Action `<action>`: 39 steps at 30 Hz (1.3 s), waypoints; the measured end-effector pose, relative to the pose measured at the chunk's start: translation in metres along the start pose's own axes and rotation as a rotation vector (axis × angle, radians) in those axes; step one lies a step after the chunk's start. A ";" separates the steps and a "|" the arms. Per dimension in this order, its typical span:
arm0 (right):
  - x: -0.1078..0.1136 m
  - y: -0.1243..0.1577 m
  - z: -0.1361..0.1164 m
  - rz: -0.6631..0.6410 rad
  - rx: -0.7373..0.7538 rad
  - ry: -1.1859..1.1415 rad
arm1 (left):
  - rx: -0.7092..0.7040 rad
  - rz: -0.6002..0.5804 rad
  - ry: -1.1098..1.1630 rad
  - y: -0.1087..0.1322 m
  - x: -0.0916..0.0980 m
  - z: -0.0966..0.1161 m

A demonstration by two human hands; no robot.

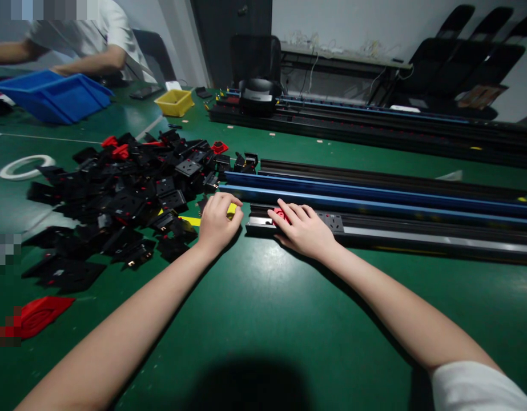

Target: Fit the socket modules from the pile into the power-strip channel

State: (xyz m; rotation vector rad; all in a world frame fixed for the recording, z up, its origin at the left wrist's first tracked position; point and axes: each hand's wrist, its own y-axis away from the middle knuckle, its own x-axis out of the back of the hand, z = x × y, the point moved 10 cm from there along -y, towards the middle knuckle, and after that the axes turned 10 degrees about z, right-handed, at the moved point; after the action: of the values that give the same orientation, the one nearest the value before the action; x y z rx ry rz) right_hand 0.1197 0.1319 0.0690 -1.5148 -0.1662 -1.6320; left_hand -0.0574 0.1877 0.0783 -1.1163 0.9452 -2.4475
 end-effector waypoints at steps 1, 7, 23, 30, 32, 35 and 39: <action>0.000 0.000 0.000 -0.002 -0.001 -0.002 | -0.016 -0.012 0.027 0.001 -0.001 0.002; 0.000 -0.001 0.001 0.001 -0.007 -0.003 | -0.031 -0.002 0.058 0.001 0.004 0.007; 0.001 -0.001 0.000 0.006 0.002 0.002 | 0.218 0.073 -0.063 0.002 0.002 -0.038; 0.001 -0.001 0.000 0.011 0.005 0.017 | 0.263 0.098 0.067 0.001 0.002 -0.043; 0.001 0.000 -0.001 0.014 0.005 0.018 | 0.283 0.110 0.111 0.000 0.002 -0.045; 0.001 0.000 0.000 0.019 0.005 0.016 | 0.322 0.138 0.165 0.000 0.002 -0.049; 0.001 0.000 0.000 0.025 0.005 0.011 | 0.376 0.180 0.213 0.002 0.003 -0.059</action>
State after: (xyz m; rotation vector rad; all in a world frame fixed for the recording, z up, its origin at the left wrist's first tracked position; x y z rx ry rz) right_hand 0.1195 0.1313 0.0698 -1.4979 -0.1448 -1.6194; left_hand -0.1033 0.2112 0.0503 -0.6281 0.5720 -2.4868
